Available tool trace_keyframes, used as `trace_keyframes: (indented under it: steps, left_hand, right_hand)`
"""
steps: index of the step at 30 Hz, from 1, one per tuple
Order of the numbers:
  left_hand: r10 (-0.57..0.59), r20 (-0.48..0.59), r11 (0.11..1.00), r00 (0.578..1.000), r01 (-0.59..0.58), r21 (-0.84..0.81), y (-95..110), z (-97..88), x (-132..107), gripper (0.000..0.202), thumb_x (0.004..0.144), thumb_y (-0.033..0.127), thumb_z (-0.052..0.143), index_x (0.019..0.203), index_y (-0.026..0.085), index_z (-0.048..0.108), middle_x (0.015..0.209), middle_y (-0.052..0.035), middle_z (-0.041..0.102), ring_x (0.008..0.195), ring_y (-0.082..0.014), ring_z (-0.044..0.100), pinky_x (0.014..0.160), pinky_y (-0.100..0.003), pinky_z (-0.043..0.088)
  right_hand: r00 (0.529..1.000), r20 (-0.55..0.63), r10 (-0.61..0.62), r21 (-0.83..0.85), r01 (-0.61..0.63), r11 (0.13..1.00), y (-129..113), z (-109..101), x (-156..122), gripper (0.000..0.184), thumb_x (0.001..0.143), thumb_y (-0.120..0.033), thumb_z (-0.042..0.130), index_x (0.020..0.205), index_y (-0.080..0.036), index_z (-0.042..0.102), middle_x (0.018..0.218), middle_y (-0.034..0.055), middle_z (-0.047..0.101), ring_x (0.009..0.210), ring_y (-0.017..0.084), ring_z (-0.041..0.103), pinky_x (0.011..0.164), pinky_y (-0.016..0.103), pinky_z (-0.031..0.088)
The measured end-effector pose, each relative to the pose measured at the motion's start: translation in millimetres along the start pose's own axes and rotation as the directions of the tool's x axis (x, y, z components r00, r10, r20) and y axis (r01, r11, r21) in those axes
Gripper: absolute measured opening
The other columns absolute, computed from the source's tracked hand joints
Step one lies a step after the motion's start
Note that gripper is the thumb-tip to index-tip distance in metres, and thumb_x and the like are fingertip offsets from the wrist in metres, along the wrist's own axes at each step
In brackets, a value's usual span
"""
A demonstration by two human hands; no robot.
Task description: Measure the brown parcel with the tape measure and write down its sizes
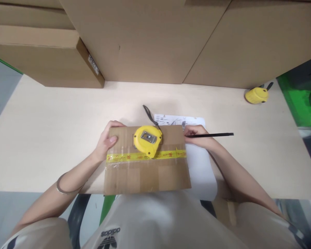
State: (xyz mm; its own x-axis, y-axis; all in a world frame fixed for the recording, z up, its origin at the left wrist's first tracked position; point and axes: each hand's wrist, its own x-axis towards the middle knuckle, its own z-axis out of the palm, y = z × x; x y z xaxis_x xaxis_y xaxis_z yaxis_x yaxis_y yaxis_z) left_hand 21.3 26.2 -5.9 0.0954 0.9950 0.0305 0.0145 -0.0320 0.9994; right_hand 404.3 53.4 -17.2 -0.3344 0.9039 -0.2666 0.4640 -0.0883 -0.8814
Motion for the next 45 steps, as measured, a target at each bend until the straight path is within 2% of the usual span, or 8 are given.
trace_keyframes:
  steps: [11,19,26,30,33,37,41,45]
  left_hand:
    - [0.021,0.028,0.999,0.999,-0.021,-0.025,-3.1,-1.4,0.3,0.046,0.073,0.066,0.076,0.102,0.03,0.073,0.1,-0.0092,0.071,0.081,-0.0277,0.065,0.062,-0.041,0.055]
    - [0.07,0.084,0.997,0.994,-0.066,-0.051,-11.1,-4.6,-0.7,0.048,0.081,0.067,0.074,0.108,0.028,0.072,0.103,-0.0066,0.07,0.082,-0.0224,0.065,0.063,-0.034,0.055]
    - [0.311,0.13,0.949,0.941,-0.315,0.006,-16.3,-11.5,-3.8,0.051,0.098,0.048,0.067,0.146,0.038,0.056,0.128,-0.0057,0.072,0.125,-0.0236,0.065,0.106,-0.041,0.054]
    - [0.259,0.236,0.952,0.937,-0.288,0.099,-1.9,-15.4,-9.1,0.03,0.107,0.042,0.051,0.114,0.03,0.078,0.136,-0.0071,0.068,0.142,-0.0255,0.056,0.124,-0.047,0.04]
    - [0.145,0.212,0.977,0.966,-0.173,0.122,9.2,-13.5,-13.2,0.033,0.106,0.047,0.054,0.108,0.028,0.08,0.142,-0.0077,0.066,0.145,-0.0273,0.054,0.128,-0.05,0.035]
    - [0.014,0.169,0.995,0.985,-0.031,0.098,13.0,-7.0,-15.5,0.043,0.104,0.059,0.052,0.11,0.027,0.079,0.147,-0.0078,0.064,0.148,-0.0295,0.051,0.131,-0.052,0.033]
    - [-0.039,0.17,0.998,0.985,0.048,-0.051,12.1,-0.1,-14.2,0.064,0.1,0.076,0.04,0.106,0.026,0.079,0.15,-0.0083,0.062,0.146,-0.0314,0.054,0.13,-0.053,0.035]
    - [-0.04,0.177,0.985,0.983,0.068,-0.156,14.6,5.2,-13.1,0.071,0.096,0.082,0.039,0.102,0.024,0.079,0.147,-0.009,0.064,0.145,-0.0322,0.055,0.13,-0.053,0.036]
  right_hand:
    - [1.0,0.017,0.018,-0.098,-0.016,0.995,-5.9,-1.0,-0.2,0.032,0.07,-0.048,0.072,0.062,-0.022,0.056,0.057,-0.0001,0.055,0.055,0.013,0.046,0.055,0.028,0.037]
    - [0.98,-0.132,0.148,-0.468,-0.193,0.862,-20.7,8.3,-9.5,0.052,0.085,-0.059,0.058,0.049,-0.023,0.044,0.052,0.0047,0.054,0.056,0.02,0.053,0.058,0.032,0.032]
    - [0.931,-0.364,0.013,-0.613,-0.25,0.749,-66.5,10.8,-22.9,0.039,0.097,-0.053,0.053,0.076,-0.023,0.064,0.08,0.0103,0.072,0.074,0.026,0.065,0.068,0.036,0.04]
    - [0.873,-0.137,-0.468,-0.548,0.326,0.77,-111.6,5.9,-18.7,0.051,0.1,-0.061,0.053,0.124,-0.02,0.069,0.117,0.0147,0.074,0.104,0.029,0.069,0.09,0.044,0.053]
    - [0.804,0.227,-0.55,-0.471,0.584,0.661,-140.8,14.3,-3.5,0.073,0.096,-0.068,0.06,0.151,-0.021,0.056,0.151,0.0166,0.061,0.14,0.036,0.054,0.114,0.055,0.044]
    - [0.785,0.483,-0.387,-0.401,0.591,0.7,-161.4,27.9,13.8,0.068,0.092,-0.058,0.069,0.151,-0.023,0.059,0.141,0.0122,0.068,0.132,0.034,0.06,0.115,0.054,0.044]
    - [0.879,0.393,-0.271,-0.43,0.436,0.79,-169.5,30.2,10.2,0.085,0.072,-0.061,0.084,0.146,-0.024,0.063,0.129,0.0117,0.067,0.118,0.033,0.064,0.102,0.048,0.052]
    - [0.94,0.326,-0.103,-0.505,0.265,0.822,-170.6,31.4,-7.0,0.068,0.061,-0.068,0.089,0.109,-0.024,0.07,0.113,0.0093,0.07,0.101,0.03,0.067,0.082,0.041,0.054]
